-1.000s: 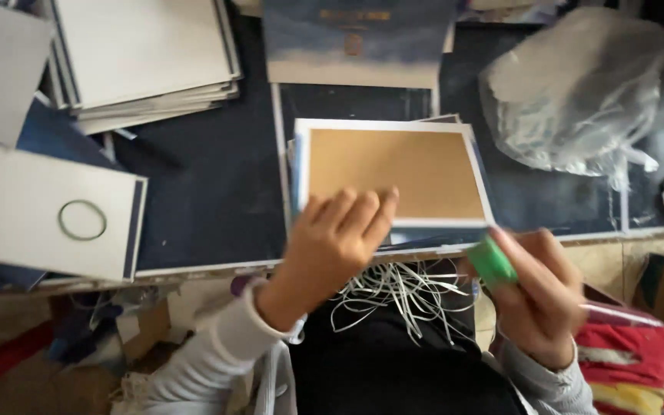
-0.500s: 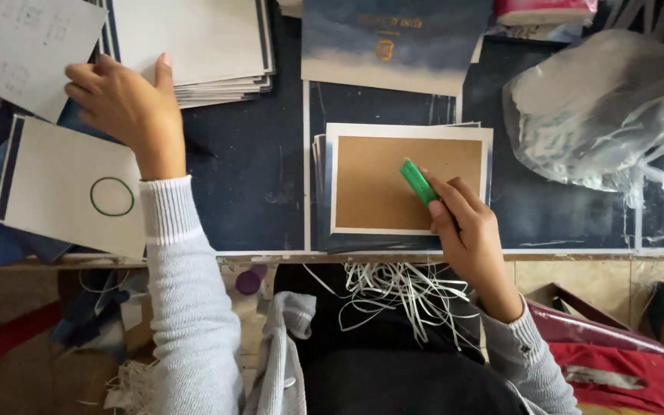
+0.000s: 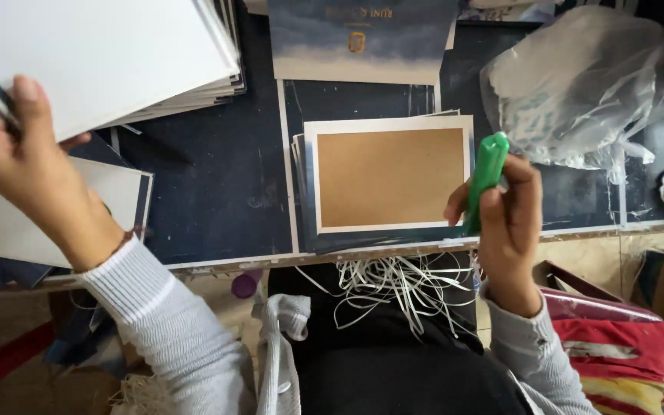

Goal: Assembling multi-layered paper invitations by applying adhesive with a glue runner and joining the components.

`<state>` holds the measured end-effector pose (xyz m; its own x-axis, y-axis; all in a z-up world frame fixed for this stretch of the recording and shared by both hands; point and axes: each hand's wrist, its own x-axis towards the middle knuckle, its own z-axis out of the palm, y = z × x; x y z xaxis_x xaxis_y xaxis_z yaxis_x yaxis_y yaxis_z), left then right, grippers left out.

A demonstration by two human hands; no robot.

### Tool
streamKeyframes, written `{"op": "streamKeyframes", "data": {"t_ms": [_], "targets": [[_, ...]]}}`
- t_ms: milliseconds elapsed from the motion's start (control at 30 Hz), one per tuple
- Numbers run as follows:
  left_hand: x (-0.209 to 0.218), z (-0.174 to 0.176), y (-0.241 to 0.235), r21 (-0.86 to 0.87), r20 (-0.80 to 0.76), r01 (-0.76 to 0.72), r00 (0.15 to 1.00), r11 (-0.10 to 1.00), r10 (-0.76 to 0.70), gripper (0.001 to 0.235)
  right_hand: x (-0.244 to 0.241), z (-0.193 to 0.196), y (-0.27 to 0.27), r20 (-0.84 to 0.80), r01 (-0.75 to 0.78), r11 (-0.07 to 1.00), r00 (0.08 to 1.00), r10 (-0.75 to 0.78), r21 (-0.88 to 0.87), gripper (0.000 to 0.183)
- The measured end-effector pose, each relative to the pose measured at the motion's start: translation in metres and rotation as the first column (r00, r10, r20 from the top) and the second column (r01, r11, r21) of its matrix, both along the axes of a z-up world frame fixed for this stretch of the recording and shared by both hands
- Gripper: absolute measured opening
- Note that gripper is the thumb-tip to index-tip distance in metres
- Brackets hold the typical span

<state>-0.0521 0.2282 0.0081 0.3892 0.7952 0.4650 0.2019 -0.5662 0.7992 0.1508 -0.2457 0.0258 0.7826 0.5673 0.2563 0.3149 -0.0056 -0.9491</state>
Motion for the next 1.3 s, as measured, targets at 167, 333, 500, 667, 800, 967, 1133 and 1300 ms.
{"op": "streamKeyframes", "data": {"t_ms": [167,333,500,667,800,967,1133,1300], "targets": [[-0.011,-0.049,0.017,0.526,-0.476,-0.136,0.771,0.84,0.423,0.058,-0.001,0.016,0.017,0.036,-0.015,1.0,0.999,0.016,-0.022,0.038],[-0.006,0.011,-0.023,0.321,-0.143,-0.219,0.95,0.921,0.276,0.013,0.004,0.023,0.014,0.194,0.045,0.998,0.98,-0.036,-0.037,0.029],[-0.009,0.068,-0.066,-0.404,0.434,-0.225,0.806,0.887,0.402,0.025,0.005,0.009,0.002,0.039,0.142,0.969,0.988,-0.153,0.204,0.05],[0.005,0.035,-0.155,-0.223,0.292,0.065,0.956,0.973,0.003,0.032,-0.013,0.061,0.042,0.542,0.008,0.995,0.839,0.05,-0.103,0.027],[0.036,0.064,-0.231,-0.117,-0.005,0.163,0.986,0.98,-0.164,0.031,-0.033,0.089,0.074,0.67,-0.122,0.97,0.704,0.235,-0.211,0.035],[0.06,0.081,-0.278,-0.147,-0.018,0.273,0.96,0.951,-0.279,0.031,-0.043,0.085,0.079,0.801,0.028,0.961,0.559,0.214,-0.277,0.009],[0.064,0.072,-0.293,-0.143,0.008,0.281,0.959,0.949,-0.283,0.028,-0.044,0.068,0.07,0.804,0.03,0.971,0.568,0.178,-0.237,0.015],[0.059,0.08,-0.303,-0.165,-0.029,0.213,0.975,0.963,-0.221,0.026,-0.044,0.079,0.066,0.777,-0.016,0.987,0.615,0.136,-0.16,0.012]]}}
